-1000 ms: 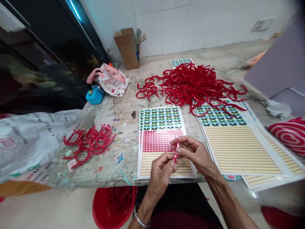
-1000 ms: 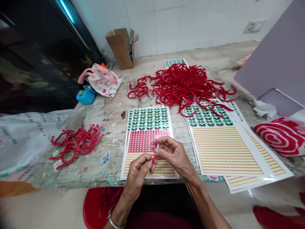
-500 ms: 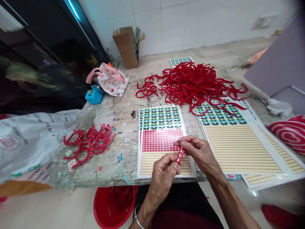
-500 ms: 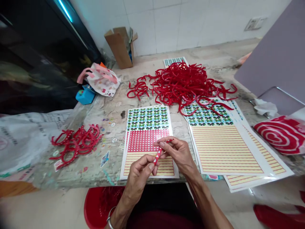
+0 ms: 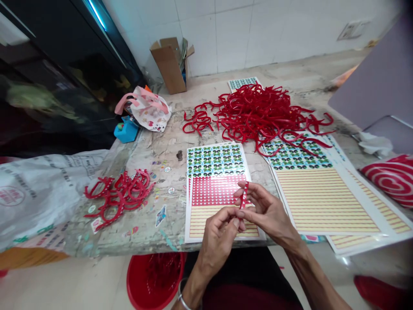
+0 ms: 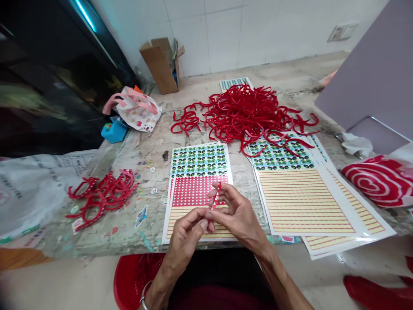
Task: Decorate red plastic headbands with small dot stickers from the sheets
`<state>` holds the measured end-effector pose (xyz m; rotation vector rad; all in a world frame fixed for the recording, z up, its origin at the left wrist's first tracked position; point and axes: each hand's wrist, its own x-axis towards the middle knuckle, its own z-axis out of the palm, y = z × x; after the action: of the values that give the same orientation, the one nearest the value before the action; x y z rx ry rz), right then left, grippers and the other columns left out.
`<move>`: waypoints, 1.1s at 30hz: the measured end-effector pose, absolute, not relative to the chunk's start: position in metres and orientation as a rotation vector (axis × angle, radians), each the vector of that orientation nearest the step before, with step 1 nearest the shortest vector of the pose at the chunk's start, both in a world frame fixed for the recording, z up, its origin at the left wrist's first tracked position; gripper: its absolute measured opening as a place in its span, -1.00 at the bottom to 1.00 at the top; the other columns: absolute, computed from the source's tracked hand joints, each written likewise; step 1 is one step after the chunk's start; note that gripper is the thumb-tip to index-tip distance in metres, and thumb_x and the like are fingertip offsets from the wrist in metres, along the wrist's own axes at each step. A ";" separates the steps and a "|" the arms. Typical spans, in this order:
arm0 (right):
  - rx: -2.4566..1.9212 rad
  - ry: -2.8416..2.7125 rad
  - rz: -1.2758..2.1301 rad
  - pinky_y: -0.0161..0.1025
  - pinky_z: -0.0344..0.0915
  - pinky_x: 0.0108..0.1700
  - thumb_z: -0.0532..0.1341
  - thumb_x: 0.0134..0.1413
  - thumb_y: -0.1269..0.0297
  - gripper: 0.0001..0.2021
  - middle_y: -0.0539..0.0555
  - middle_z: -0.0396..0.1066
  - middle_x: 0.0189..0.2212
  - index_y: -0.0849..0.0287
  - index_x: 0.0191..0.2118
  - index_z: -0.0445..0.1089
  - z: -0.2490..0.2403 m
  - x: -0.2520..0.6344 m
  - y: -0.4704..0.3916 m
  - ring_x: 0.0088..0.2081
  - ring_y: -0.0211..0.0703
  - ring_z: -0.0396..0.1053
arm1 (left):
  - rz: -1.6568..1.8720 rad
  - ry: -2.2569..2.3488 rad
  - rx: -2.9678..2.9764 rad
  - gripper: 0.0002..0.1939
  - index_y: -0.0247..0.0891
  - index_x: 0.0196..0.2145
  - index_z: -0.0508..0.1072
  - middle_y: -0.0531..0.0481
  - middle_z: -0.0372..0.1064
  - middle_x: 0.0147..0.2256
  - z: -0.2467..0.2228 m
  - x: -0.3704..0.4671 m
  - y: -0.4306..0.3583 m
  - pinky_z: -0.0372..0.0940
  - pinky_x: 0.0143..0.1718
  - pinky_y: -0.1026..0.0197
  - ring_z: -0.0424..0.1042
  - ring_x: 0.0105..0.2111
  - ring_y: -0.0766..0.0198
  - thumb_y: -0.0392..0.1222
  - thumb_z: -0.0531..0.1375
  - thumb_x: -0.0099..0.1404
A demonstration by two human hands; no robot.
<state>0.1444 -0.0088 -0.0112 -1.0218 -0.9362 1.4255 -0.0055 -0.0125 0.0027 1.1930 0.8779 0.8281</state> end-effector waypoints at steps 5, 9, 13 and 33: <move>-1.093 -0.996 1.379 -0.33 0.41 -0.35 0.37 -0.19 0.34 -0.42 0.13 0.26 -0.03 0.03 0.02 0.23 -0.008 0.146 -0.007 -0.08 -0.11 0.29 | 0.843 0.863 1.218 -0.85 -0.31 -0.32 0.38 0.08 0.21 -0.52 0.000 -0.006 -0.012 0.16 -0.29 0.29 0.21 -0.46 0.38 -0.22 0.05 0.30; -1.102 -1.004 1.473 -0.27 0.42 -0.27 0.39 -0.23 0.31 -0.42 0.16 0.26 -0.02 0.08 0.00 0.25 -0.010 0.150 -0.003 -0.11 -0.10 0.33 | 0.888 0.805 1.172 -0.84 -0.30 -0.28 0.41 0.10 0.20 -0.54 -0.011 -0.009 -0.014 0.15 -0.32 0.29 0.19 -0.47 0.39 -0.22 0.06 0.29; -1.134 -1.041 1.508 -0.32 0.39 -0.42 0.36 -0.17 0.30 -0.40 0.10 0.27 -0.09 0.03 0.05 0.19 -0.013 0.150 -0.005 -0.44 -0.32 0.40 | 0.835 0.806 1.188 -0.84 -0.30 -0.26 0.40 0.05 0.27 -0.48 -0.008 -0.011 -0.014 0.17 -0.28 0.26 0.25 -0.42 0.34 -0.23 0.05 0.29; -1.105 -1.011 1.383 -0.34 0.36 -0.41 0.32 -0.09 0.30 -0.52 0.04 0.36 -0.27 0.07 0.01 0.24 -0.007 0.145 -0.011 -0.38 -0.30 0.32 | 0.853 0.952 1.324 -0.83 -0.30 -0.45 0.37 0.06 0.17 -0.52 -0.009 -0.007 -0.020 0.11 -0.41 0.31 0.15 -0.48 0.36 -0.24 0.05 0.26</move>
<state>0.1447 -0.0115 -0.0069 -1.1049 -1.0108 1.3829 -0.0066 -0.0205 -0.0090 1.3244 0.9524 0.8534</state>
